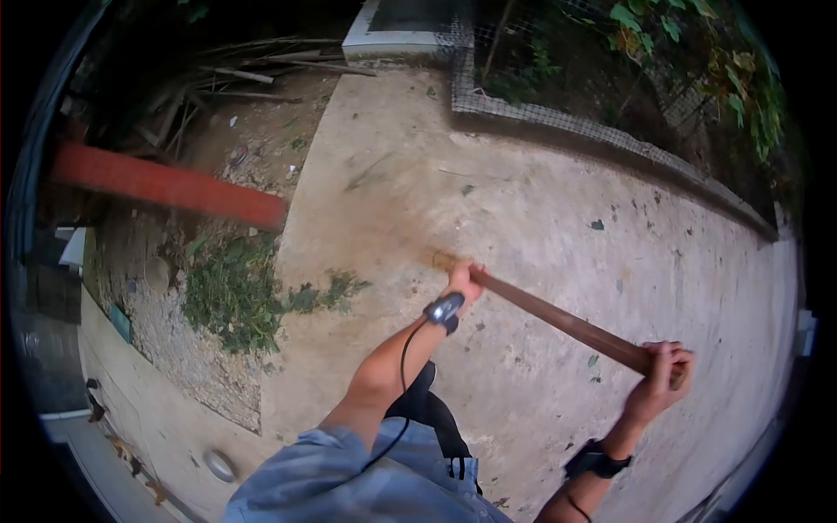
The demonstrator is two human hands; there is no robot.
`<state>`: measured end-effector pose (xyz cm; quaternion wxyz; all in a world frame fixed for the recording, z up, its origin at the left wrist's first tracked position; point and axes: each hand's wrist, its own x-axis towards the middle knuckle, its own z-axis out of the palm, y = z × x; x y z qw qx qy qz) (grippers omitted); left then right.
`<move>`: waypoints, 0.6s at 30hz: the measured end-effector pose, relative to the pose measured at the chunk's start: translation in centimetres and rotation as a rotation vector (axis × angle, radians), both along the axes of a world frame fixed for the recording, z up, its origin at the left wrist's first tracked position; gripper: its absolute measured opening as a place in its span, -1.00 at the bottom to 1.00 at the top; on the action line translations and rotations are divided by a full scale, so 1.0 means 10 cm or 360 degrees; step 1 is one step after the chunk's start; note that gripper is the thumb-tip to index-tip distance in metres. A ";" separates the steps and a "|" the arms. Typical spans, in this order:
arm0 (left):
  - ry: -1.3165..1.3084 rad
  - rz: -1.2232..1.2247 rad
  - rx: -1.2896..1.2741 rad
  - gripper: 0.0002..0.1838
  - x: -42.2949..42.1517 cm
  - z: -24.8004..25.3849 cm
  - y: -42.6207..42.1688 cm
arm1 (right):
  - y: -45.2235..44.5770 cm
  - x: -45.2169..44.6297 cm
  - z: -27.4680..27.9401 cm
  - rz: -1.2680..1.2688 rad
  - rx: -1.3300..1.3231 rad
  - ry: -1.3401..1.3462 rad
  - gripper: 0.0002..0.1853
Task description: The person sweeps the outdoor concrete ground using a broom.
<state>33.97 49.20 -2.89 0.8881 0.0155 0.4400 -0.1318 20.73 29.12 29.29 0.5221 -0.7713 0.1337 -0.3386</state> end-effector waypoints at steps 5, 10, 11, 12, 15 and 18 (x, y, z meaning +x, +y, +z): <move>0.0482 -0.0202 -0.0016 -0.89 -1.19 0.92 -0.45 | -0.98 -0.45 0.51 -0.0341 0.0426 -0.0046 -0.92; 0.0376 -0.0588 -0.0325 -0.90 -1.60 1.68 -0.87 | -1.87 -1.74 0.97 -0.0194 0.0386 -0.0251 -0.91; 0.0287 -0.0659 -0.0372 -0.90 -1.61 1.73 -0.98 | -1.82 -1.88 1.08 -0.0303 0.0395 -0.0354 -0.86; 0.0263 -0.0751 -0.0395 -0.92 -1.55 1.83 -1.06 | -1.62 -1.99 1.17 -0.0431 0.0206 -0.0364 -0.84; -0.0126 -0.0905 -0.0597 -0.92 -1.31 1.63 -1.37 | -1.39 -2.41 1.24 -0.0575 0.0030 -0.0403 -0.86; -0.0437 -0.0871 -0.0304 -0.80 -0.64 1.14 -1.61 | -0.57 -1.75 0.87 -0.0697 -0.0488 -0.0219 -0.85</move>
